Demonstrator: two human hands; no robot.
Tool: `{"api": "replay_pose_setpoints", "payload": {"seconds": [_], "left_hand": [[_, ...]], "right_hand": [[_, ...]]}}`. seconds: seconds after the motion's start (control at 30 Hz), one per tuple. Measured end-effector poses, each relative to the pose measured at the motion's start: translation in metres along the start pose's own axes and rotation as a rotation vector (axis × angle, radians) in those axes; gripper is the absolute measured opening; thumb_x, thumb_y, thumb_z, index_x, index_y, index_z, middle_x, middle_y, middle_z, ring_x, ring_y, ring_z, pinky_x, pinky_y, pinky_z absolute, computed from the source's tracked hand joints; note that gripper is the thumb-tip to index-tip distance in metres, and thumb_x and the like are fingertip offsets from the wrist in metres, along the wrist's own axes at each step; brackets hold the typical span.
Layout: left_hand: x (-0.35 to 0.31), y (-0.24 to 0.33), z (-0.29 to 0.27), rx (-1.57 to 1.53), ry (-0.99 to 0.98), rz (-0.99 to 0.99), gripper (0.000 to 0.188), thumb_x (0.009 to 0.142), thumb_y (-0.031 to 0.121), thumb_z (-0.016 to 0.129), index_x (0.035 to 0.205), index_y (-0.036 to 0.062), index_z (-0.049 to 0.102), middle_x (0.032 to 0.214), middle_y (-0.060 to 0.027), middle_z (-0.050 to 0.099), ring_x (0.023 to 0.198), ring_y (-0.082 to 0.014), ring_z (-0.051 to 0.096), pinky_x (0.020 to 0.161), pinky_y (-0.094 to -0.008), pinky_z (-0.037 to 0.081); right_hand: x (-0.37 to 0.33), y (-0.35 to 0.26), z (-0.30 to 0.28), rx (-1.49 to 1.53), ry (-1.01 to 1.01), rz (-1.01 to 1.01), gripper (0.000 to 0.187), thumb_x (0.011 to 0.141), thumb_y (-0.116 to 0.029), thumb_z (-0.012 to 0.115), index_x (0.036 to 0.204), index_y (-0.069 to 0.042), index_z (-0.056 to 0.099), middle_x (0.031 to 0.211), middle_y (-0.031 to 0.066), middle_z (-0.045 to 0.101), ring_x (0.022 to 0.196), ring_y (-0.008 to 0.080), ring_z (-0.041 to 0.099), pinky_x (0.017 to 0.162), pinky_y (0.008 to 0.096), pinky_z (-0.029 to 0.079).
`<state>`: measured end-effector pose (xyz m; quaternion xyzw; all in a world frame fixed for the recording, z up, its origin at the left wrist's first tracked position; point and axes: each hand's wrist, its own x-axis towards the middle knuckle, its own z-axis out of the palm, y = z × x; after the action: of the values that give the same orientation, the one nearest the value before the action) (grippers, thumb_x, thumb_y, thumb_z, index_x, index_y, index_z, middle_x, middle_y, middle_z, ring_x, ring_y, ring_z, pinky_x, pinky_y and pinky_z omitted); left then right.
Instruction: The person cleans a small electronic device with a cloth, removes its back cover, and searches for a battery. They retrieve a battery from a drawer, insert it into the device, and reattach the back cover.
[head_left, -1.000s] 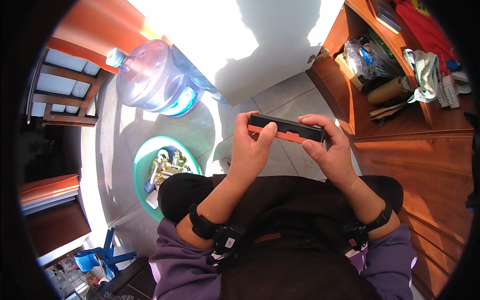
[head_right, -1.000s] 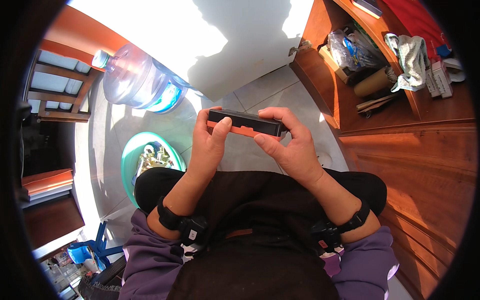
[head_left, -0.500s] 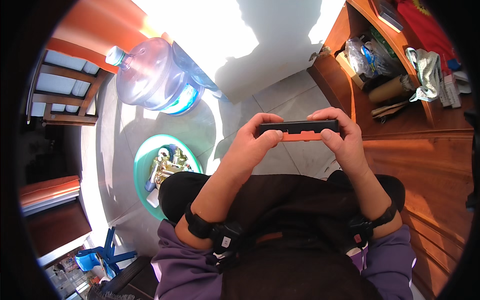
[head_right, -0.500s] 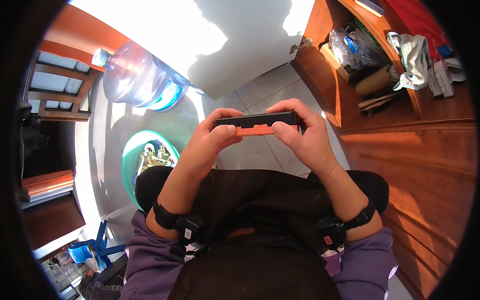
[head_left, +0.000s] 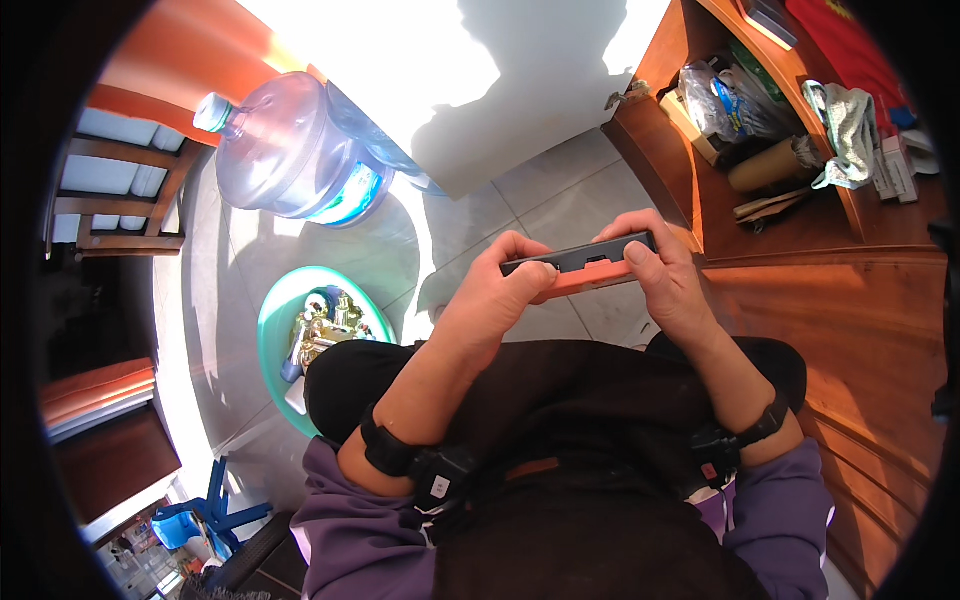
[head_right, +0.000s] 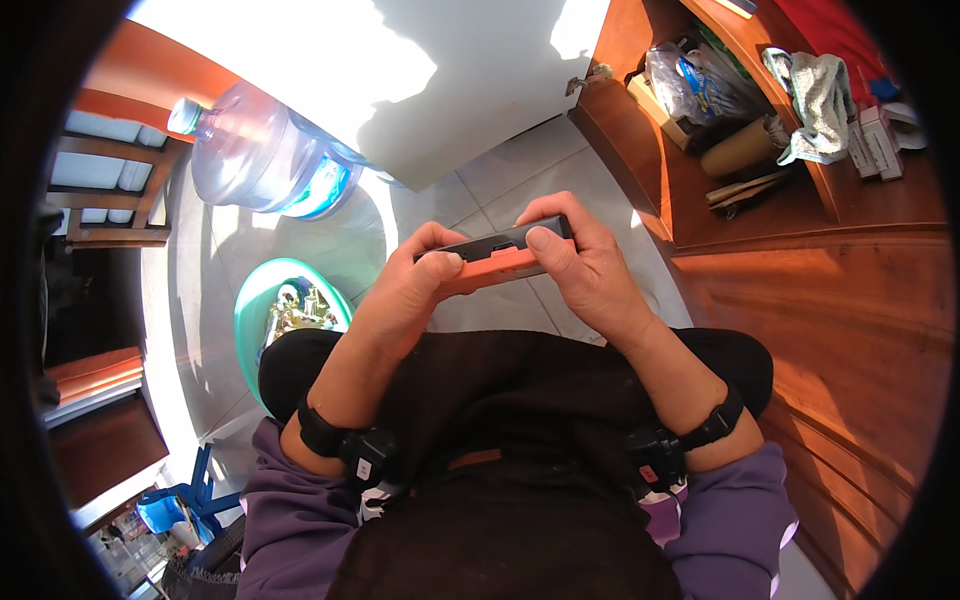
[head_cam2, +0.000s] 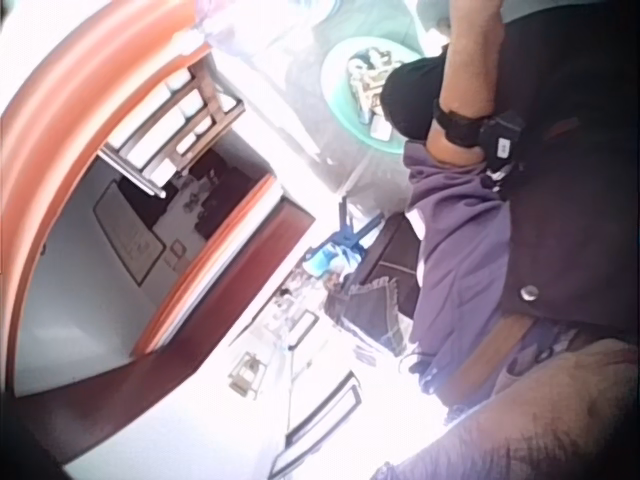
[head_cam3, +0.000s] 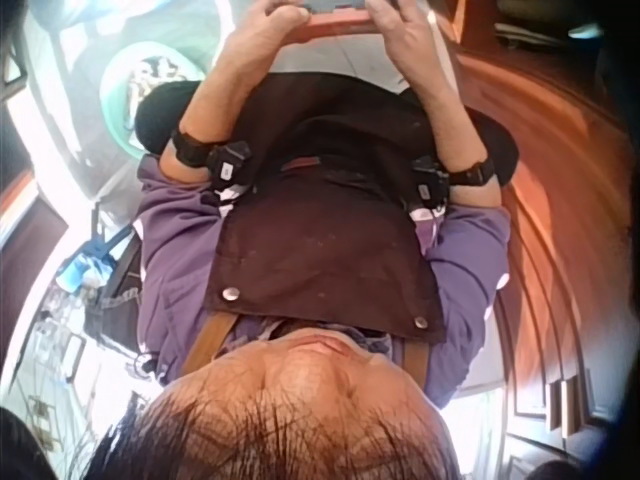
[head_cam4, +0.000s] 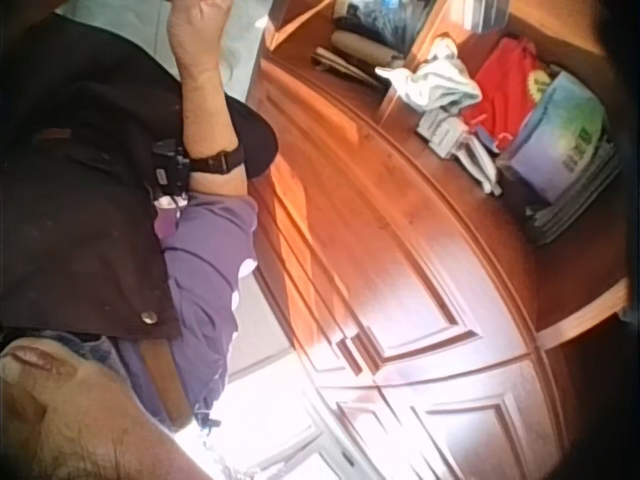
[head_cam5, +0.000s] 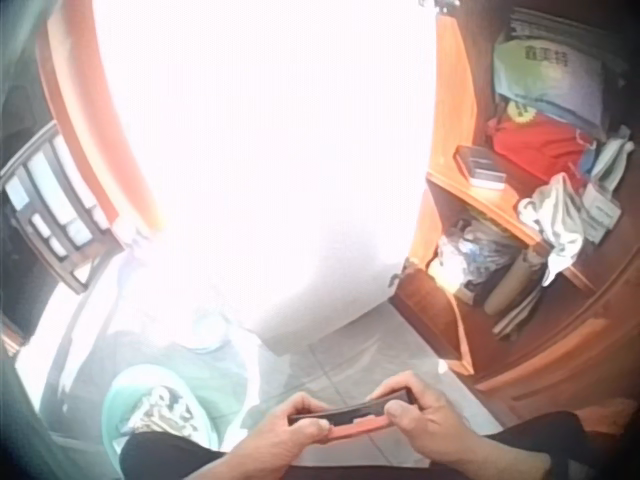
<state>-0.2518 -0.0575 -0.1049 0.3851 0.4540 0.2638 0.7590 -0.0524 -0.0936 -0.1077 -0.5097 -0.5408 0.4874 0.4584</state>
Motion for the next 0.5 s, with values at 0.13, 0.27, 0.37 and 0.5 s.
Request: {"api": "replay_pose_setpoints", "payload": {"seconds": [0.13,0.27,0.37,0.5], "left_hand": [[0.000,0.003,0.000,-0.012,0.012,-0.062,0.029,0.080,0.024,0.059,0.097,0.0023,0.051,0.086,-0.0066,0.054,0.082,-0.0146,0.052,0.076,-0.0277,0.043],[0.002,0.009,-0.003,-0.141,-0.017,-0.109,0.030,0.085,0.029,0.054,0.100,0.0031,0.051,0.090,-0.0066,0.053,0.082,-0.0151,0.052,0.071,-0.0286,0.045],[0.003,0.011,-0.005,-0.153,-0.071,-0.128,0.033,0.087,0.032,0.050,0.104,0.0038,0.049,0.092,-0.0075,0.053,0.081,-0.0166,0.053,0.070,-0.0295,0.045],[0.000,0.011,-0.002,-0.125,-0.096,-0.119,0.035,0.087,0.033,0.049,0.108,0.0047,0.047,0.095,-0.0067,0.052,0.085,-0.0155,0.051,0.074,-0.0294,0.043]], "right_hand": [[-0.001,-0.005,0.001,0.070,-0.024,0.123,0.036,0.089,-0.033,0.051,0.112,-0.005,0.048,0.095,0.0043,0.054,0.094,0.0107,0.050,0.081,0.0258,0.042],[0.003,-0.008,0.007,0.118,0.016,0.053,0.049,0.085,-0.023,0.061,0.125,-0.007,0.039,0.098,0.0051,0.055,0.094,0.0097,0.050,0.079,0.0247,0.044],[0.005,-0.008,0.005,0.115,0.014,0.083,0.054,0.080,-0.015,0.067,0.125,-0.008,0.037,0.099,0.0066,0.057,0.088,0.0090,0.053,0.073,0.0232,0.047],[0.006,-0.005,0.000,0.054,0.027,0.148,0.049,0.079,-0.013,0.066,0.120,-0.008,0.040,0.097,0.0064,0.059,0.079,0.0083,0.055,0.066,0.0228,0.049]]}}
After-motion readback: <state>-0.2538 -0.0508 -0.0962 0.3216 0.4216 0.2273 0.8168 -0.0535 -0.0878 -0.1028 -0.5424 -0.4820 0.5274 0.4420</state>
